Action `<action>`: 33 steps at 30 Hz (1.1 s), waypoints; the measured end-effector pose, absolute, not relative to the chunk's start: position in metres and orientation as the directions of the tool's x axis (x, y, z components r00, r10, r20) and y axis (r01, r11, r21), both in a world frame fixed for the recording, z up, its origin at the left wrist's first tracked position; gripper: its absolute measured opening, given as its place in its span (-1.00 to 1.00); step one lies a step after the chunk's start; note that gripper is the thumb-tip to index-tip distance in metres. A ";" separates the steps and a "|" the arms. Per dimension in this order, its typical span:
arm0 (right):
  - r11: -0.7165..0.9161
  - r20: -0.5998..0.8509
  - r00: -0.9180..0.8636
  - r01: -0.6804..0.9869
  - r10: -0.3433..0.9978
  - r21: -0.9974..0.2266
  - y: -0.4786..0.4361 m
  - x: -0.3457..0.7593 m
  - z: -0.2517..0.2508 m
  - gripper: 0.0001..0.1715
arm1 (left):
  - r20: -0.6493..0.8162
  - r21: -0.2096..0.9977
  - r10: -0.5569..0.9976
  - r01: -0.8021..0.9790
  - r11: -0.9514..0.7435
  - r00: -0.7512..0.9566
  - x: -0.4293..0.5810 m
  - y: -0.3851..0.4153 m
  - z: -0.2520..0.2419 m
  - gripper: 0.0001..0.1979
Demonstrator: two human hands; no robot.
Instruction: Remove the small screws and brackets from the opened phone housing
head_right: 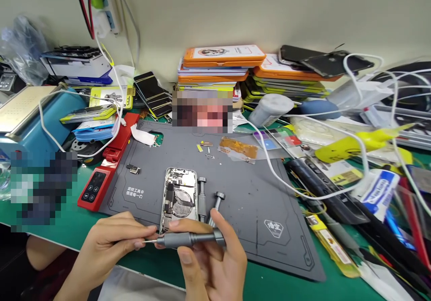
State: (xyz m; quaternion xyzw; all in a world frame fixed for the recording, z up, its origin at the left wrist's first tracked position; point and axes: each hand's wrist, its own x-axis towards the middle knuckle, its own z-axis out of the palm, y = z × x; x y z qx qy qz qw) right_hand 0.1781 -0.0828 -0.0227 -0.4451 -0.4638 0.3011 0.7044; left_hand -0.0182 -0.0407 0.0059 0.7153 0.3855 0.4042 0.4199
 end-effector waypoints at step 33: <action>0.269 0.182 0.376 -0.193 0.909 -0.944 -0.093 0.178 -0.021 -0.35 | 0.263 0.948 0.821 0.021 -0.317 0.506 -0.019 -0.042 0.004 -0.77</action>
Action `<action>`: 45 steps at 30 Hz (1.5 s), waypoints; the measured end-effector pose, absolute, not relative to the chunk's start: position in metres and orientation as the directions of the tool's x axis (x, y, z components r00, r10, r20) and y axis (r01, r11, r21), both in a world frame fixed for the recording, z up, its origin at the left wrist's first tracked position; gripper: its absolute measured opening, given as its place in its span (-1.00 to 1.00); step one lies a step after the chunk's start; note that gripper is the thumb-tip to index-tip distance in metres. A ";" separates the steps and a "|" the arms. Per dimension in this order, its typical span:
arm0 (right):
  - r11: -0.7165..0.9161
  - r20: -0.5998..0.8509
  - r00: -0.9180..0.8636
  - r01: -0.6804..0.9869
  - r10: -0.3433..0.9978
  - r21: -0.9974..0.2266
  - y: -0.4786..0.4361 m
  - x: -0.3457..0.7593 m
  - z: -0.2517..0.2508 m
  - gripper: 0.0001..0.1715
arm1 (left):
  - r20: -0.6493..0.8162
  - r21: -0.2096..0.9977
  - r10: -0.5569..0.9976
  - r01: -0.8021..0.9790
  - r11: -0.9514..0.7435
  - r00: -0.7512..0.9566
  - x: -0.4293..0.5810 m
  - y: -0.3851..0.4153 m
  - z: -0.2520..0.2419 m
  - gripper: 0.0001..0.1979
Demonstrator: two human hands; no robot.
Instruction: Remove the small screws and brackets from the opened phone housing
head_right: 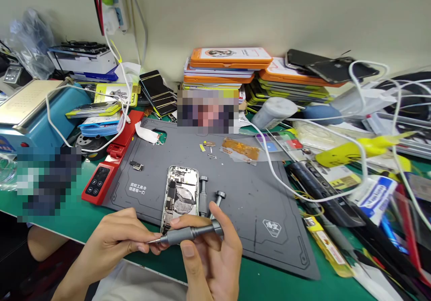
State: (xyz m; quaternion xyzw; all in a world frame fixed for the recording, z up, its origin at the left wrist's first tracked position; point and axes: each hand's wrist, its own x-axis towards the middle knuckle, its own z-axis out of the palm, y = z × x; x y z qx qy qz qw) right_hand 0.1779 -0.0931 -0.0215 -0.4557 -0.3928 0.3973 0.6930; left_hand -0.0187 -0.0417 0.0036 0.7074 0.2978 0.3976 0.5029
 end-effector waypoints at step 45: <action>0.204 0.107 0.314 -0.295 0.943 -0.933 -0.091 0.177 -0.016 -0.42 | 0.308 0.927 0.774 0.009 -0.376 0.553 -0.022 -0.041 0.005 -0.76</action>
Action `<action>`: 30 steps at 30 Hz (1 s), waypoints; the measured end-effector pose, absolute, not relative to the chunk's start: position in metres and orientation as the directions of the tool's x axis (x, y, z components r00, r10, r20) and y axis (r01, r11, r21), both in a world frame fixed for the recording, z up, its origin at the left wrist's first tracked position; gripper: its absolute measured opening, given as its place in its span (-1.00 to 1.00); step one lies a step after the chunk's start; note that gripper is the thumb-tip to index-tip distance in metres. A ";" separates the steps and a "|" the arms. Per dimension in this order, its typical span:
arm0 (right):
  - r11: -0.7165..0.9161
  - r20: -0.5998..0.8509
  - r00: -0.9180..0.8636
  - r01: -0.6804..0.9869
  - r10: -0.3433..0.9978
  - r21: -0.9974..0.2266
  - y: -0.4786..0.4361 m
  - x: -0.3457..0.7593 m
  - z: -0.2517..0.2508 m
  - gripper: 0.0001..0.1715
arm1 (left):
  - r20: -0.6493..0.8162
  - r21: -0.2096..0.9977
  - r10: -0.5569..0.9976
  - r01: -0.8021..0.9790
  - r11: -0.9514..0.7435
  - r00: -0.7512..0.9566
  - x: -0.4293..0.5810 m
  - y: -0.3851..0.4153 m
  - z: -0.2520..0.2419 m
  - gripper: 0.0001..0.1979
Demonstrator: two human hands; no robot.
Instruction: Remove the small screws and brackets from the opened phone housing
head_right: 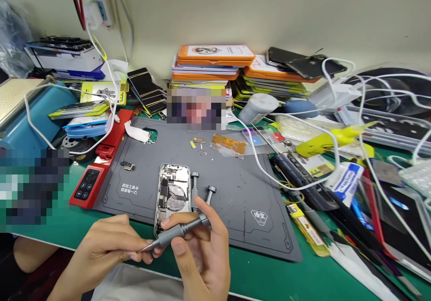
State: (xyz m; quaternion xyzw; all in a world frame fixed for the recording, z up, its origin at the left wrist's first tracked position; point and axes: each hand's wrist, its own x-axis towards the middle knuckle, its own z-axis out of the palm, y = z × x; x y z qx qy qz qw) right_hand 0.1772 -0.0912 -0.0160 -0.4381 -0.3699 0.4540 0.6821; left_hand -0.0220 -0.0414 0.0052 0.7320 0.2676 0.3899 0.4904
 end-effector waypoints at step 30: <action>0.106 -0.001 0.284 -0.362 0.959 -0.926 -0.091 0.185 -0.018 -0.43 | 0.391 0.842 0.742 0.113 -0.527 0.544 -0.016 -0.042 0.004 -0.78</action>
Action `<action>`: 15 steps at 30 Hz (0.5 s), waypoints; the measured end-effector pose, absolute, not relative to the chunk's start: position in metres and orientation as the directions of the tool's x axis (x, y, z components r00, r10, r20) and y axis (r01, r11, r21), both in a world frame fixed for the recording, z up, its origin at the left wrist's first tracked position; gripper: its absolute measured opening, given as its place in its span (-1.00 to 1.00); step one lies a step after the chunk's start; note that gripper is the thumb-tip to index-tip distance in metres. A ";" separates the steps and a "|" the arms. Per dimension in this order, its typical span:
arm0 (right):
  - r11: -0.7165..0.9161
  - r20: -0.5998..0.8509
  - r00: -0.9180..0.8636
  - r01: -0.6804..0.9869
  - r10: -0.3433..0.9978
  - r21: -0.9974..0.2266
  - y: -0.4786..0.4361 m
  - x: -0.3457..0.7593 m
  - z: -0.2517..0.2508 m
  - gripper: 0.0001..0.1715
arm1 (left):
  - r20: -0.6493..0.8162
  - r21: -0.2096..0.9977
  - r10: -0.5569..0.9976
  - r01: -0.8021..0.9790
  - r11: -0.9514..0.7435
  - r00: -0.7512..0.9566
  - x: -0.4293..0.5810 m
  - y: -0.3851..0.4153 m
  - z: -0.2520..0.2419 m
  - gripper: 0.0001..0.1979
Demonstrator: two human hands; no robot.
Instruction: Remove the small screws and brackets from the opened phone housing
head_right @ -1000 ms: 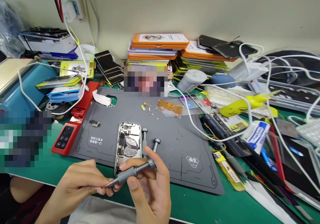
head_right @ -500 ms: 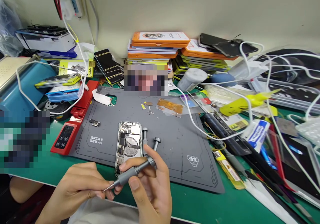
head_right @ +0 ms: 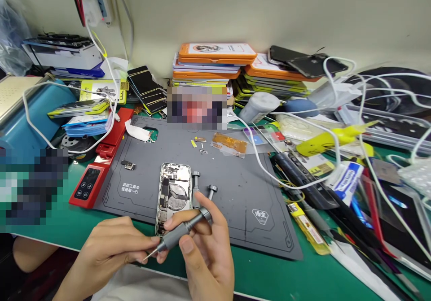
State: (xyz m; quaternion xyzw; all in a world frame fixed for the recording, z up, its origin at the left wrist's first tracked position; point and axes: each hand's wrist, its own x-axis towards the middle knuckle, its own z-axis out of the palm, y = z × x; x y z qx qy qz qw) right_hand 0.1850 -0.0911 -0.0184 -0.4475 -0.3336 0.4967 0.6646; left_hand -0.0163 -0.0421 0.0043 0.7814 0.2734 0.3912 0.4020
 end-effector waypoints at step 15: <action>0.444 0.521 0.392 0.274 0.758 -0.853 -0.048 0.183 0.003 -0.36 | 0.469 0.566 0.716 0.447 -0.693 0.516 0.000 -0.049 -0.003 -0.76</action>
